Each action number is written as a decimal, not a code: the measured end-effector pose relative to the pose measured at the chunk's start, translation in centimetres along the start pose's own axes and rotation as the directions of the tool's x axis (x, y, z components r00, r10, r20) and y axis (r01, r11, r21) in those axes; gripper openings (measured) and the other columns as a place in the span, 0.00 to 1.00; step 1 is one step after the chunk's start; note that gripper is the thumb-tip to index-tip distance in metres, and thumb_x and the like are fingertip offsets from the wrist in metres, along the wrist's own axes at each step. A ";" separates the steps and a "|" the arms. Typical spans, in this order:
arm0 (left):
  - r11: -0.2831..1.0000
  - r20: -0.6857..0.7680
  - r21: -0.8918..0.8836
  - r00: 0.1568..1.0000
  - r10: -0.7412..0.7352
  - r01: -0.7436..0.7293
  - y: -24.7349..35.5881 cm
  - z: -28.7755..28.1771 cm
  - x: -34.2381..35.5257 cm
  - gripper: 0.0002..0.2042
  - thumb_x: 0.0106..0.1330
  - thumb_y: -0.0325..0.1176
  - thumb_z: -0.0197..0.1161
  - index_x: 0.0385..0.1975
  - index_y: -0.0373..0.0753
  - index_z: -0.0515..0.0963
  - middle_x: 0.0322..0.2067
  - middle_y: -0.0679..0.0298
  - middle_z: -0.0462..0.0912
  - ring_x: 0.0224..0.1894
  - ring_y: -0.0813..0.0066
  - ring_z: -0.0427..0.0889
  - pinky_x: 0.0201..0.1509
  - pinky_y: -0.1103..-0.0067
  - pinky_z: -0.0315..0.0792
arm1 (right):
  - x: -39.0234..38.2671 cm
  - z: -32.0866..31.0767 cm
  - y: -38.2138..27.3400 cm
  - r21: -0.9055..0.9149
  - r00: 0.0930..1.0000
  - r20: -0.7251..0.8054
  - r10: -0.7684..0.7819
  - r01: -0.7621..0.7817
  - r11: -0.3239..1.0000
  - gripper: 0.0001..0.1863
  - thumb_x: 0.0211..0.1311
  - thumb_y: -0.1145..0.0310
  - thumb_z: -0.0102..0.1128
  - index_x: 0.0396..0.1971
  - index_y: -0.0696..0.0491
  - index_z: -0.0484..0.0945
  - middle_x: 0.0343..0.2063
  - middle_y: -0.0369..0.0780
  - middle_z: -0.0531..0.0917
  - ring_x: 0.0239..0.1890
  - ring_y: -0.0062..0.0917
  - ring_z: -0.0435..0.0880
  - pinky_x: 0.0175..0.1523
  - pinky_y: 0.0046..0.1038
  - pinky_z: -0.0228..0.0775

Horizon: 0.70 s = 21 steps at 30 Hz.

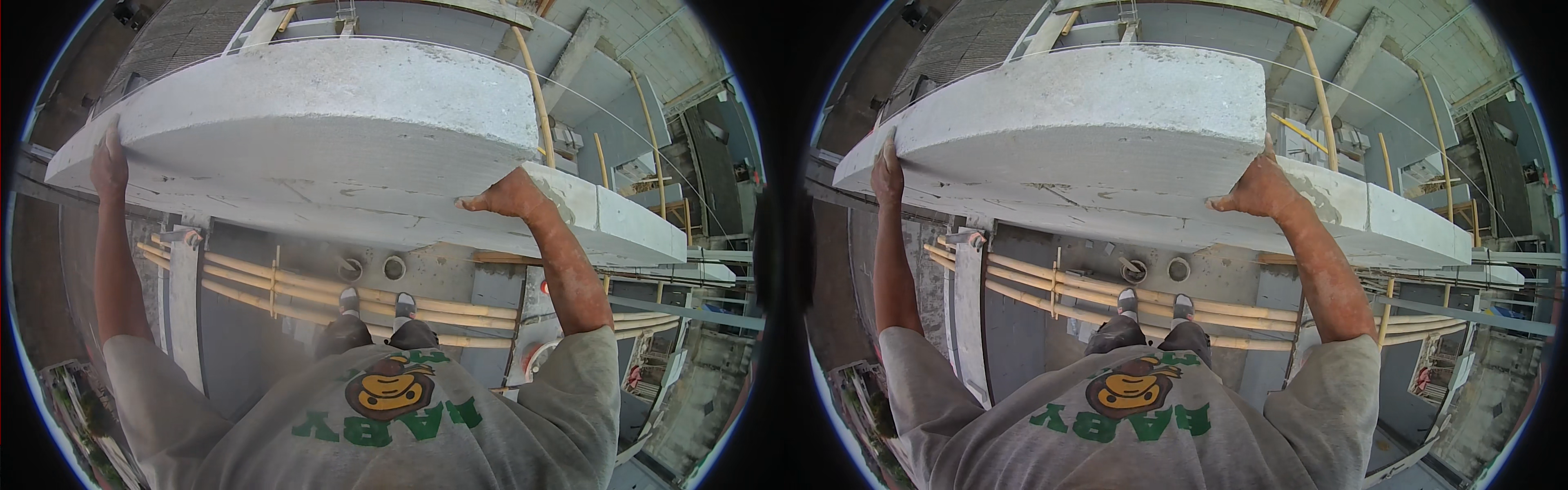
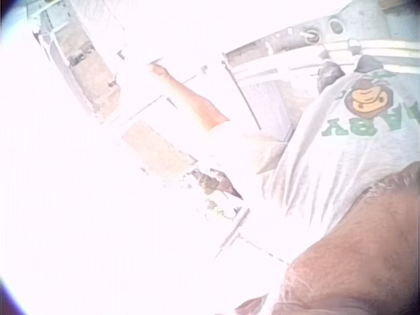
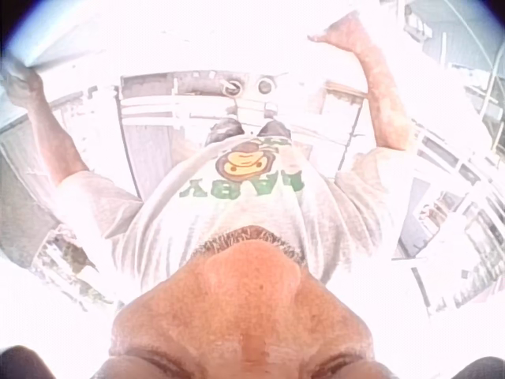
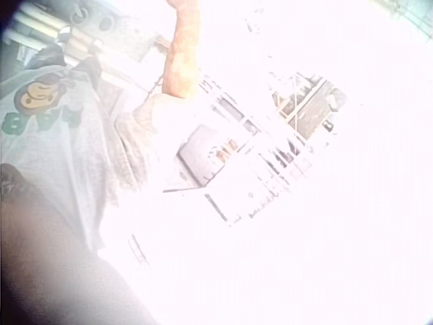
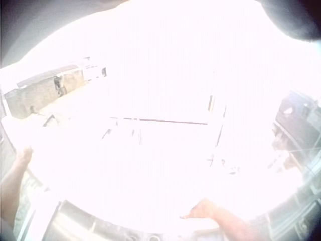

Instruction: The person builds a curved wall by applying mortar from a bucket onto aerated concrete blocks with a trowel, then stacking the blocks to form the wall.

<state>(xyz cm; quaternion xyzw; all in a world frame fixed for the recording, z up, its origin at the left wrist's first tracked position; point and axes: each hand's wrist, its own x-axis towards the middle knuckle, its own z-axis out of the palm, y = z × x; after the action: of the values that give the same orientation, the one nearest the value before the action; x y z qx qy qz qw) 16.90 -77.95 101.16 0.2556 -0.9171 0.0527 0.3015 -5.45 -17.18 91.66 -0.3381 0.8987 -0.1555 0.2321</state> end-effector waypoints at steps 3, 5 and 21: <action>1.000 -0.038 -0.008 0.999 -0.014 0.013 0.6 -0.6 -0.6 0.27 0.71 0.50 0.30 0.59 0.45 0.70 0.56 0.54 0.73 0.61 0.55 0.67 0.64 0.69 0.59 | 0.3 -0.3 -1.0 -0.040 0.998 0.055 0.012 -0.010 0.999 0.55 0.32 0.40 0.72 0.64 0.46 0.62 0.65 0.45 0.62 0.71 0.38 0.46 0.73 0.47 0.26; 0.999 -0.054 -0.004 0.998 0.039 -0.039 0.7 -0.4 -0.5 0.27 0.71 0.49 0.29 0.58 0.44 0.71 0.55 0.54 0.74 0.60 0.54 0.69 0.63 0.68 0.59 | 0.3 0.7 0.6 -0.046 0.999 -0.016 -0.046 0.045 0.998 0.55 0.31 0.39 0.72 0.64 0.46 0.62 0.65 0.45 0.62 0.71 0.39 0.48 0.73 0.46 0.26; 0.984 -0.202 -0.179 0.979 -0.017 -0.019 -0.5 0.2 -0.3 0.24 0.71 0.46 0.33 0.47 0.47 0.80 0.48 0.62 0.80 0.54 0.61 0.75 0.68 0.54 0.46 | -3.4 -14.8 -25.3 0.418 0.558 -0.460 -0.691 0.823 0.385 0.29 0.62 0.42 0.50 0.26 0.57 0.79 0.16 0.34 0.76 0.19 0.18 0.77 0.24 0.18 0.67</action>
<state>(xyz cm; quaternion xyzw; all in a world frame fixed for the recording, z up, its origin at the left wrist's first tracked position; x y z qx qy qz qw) 17.24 -78.25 100.79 0.2201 -0.8827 -0.0045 0.4152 2.64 -31.40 116.26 -0.6022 0.5629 -0.5507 0.1310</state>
